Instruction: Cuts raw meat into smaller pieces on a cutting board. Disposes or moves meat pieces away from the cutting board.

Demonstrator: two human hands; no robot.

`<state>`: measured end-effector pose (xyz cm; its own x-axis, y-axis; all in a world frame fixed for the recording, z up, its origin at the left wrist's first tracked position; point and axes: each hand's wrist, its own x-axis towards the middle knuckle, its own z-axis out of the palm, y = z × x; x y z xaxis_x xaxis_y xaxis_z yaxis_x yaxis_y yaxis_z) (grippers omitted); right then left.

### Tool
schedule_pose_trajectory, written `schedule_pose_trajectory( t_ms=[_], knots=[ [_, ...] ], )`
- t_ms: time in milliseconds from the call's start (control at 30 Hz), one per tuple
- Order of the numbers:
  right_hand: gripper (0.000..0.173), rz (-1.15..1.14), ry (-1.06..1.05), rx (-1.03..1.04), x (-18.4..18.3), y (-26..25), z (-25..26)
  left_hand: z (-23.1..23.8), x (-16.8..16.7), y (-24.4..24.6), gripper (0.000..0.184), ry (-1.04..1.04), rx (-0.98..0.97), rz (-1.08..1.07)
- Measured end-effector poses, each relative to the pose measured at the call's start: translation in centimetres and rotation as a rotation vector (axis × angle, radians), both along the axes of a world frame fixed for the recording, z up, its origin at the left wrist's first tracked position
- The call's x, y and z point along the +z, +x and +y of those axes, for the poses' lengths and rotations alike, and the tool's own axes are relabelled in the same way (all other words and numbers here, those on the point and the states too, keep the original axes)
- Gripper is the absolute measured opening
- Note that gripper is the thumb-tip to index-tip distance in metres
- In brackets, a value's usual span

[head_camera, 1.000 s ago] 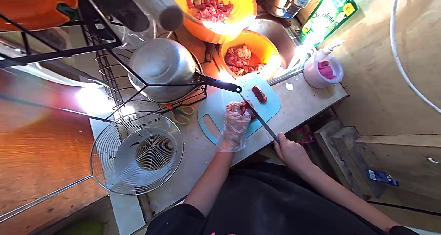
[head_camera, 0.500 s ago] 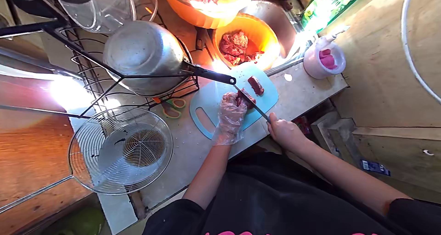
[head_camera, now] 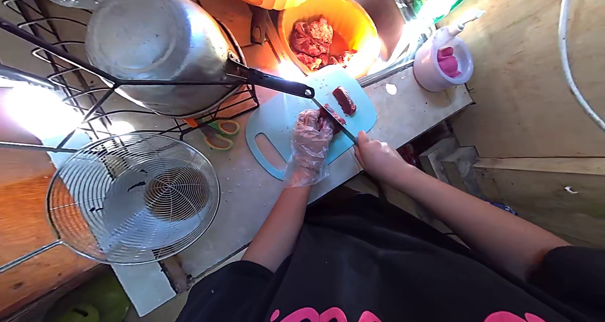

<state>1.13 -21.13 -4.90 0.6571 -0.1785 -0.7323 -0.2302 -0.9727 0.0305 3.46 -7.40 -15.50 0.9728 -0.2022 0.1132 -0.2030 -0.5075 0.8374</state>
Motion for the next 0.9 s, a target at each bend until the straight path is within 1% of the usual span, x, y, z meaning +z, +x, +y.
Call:
schedule_pose_trajectory(
  t_ms=[133, 200, 233, 300, 333, 400, 533, 600, 700, 800, 900],
  knots=[
    [0.035, -0.069, -0.008, 0.003, -0.8, 1.4, 1.1, -0.9, -0.3, 0.5, 0.031, 0.027, 0.055, 0.001],
    [0.033, -0.081, -0.001, 0.006, -0.5, -0.2, 0.6, -0.7, -0.4, -0.1, 0.031, 0.073, 0.032, -0.035],
    [0.031, -0.063, -0.008, 0.000, 0.0, -1.4, 0.0, -0.9, -0.7, 0.1, 0.031, 0.062, 0.042, -0.051],
    [0.038, 0.023, -0.047, -0.022, 1.0, -4.1, -0.9, -1.7, -1.2, 1.2, 0.028, -0.004, 0.108, -0.095],
    [0.041, 0.050, -0.065, -0.028, 1.3, -5.1, -1.3, -1.8, -1.2, 1.4, 0.027, -0.012, 0.108, -0.110],
    [0.042, 0.066, -0.070, -0.035, 1.1, -5.7, -1.5, -1.7, -1.1, 1.4, 0.026, 0.009, 0.083, -0.100],
    [0.035, -0.008, -0.042, -0.033, -0.9, -2.5, -0.3, -1.6, -0.9, 1.7, 0.027, 0.030, 0.065, -0.100],
    [0.035, -0.038, -0.045, -0.024, -2.0, -1.0, 0.7, -1.5, -1.0, 1.6, 0.028, 0.019, 0.066, -0.088],
    [0.036, -0.054, -0.023, -0.046, -2.0, -0.3, 0.9, -1.6, -1.0, 1.8, 0.026, 0.001, 0.071, -0.063],
    [0.033, -0.042, 0.009, -0.064, -1.2, -3.1, -0.2, -1.6, -0.7, 1.5, 0.025, -0.002, 0.055, -0.055],
    [0.040, 0.069, -0.001, -0.070, -0.6, -5.1, -1.4, -1.7, -0.8, 1.6, 0.023, -0.017, 0.069, -0.095]
  ],
)
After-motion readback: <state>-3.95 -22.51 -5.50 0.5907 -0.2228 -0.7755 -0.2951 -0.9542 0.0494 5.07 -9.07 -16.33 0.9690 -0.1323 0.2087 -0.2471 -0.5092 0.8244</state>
